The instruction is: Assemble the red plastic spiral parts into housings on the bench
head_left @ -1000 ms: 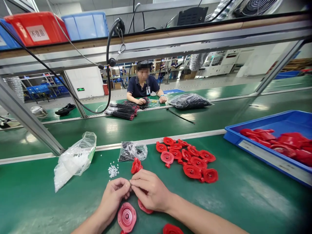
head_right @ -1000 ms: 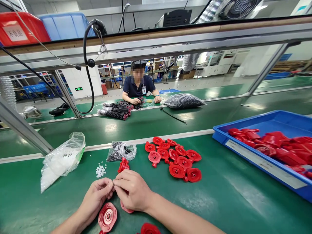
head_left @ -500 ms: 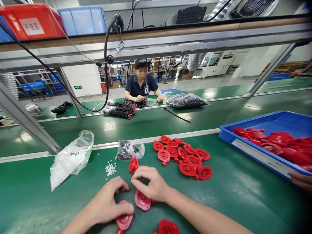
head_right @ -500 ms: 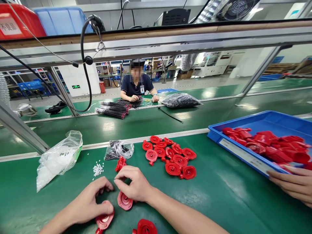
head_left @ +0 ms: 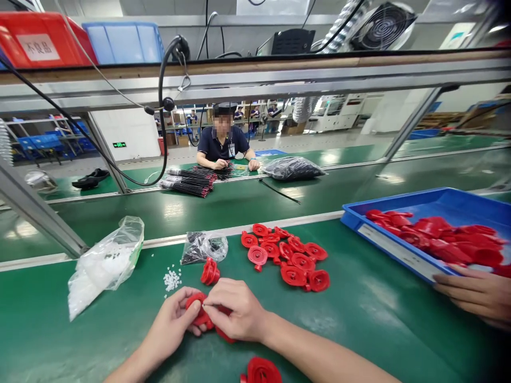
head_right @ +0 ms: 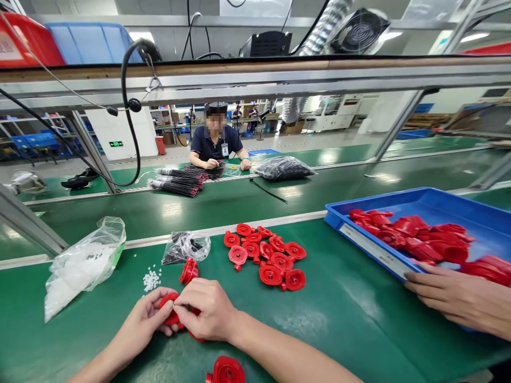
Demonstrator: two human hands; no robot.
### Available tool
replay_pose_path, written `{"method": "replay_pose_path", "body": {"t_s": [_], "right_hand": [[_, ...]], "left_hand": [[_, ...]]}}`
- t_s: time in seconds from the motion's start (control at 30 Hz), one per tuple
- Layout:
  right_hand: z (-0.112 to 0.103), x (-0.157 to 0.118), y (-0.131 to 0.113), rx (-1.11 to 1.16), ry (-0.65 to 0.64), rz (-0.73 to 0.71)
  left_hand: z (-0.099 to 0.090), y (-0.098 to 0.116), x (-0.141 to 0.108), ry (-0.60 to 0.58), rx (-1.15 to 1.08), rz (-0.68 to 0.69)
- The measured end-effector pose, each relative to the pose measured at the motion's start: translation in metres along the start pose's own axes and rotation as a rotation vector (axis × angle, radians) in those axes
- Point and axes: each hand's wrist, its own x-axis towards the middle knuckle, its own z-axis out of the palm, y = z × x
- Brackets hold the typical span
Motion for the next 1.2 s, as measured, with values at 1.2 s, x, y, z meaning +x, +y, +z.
{"method": "replay_pose_path", "body": {"t_s": [1.2], "right_hand": [[0.003, -0.004, 0.004, 0.003, 0.038, -0.038]], "left_hand": [[0.007, 0.0, -0.013, 0.229, 0.077, 0.431]]}}
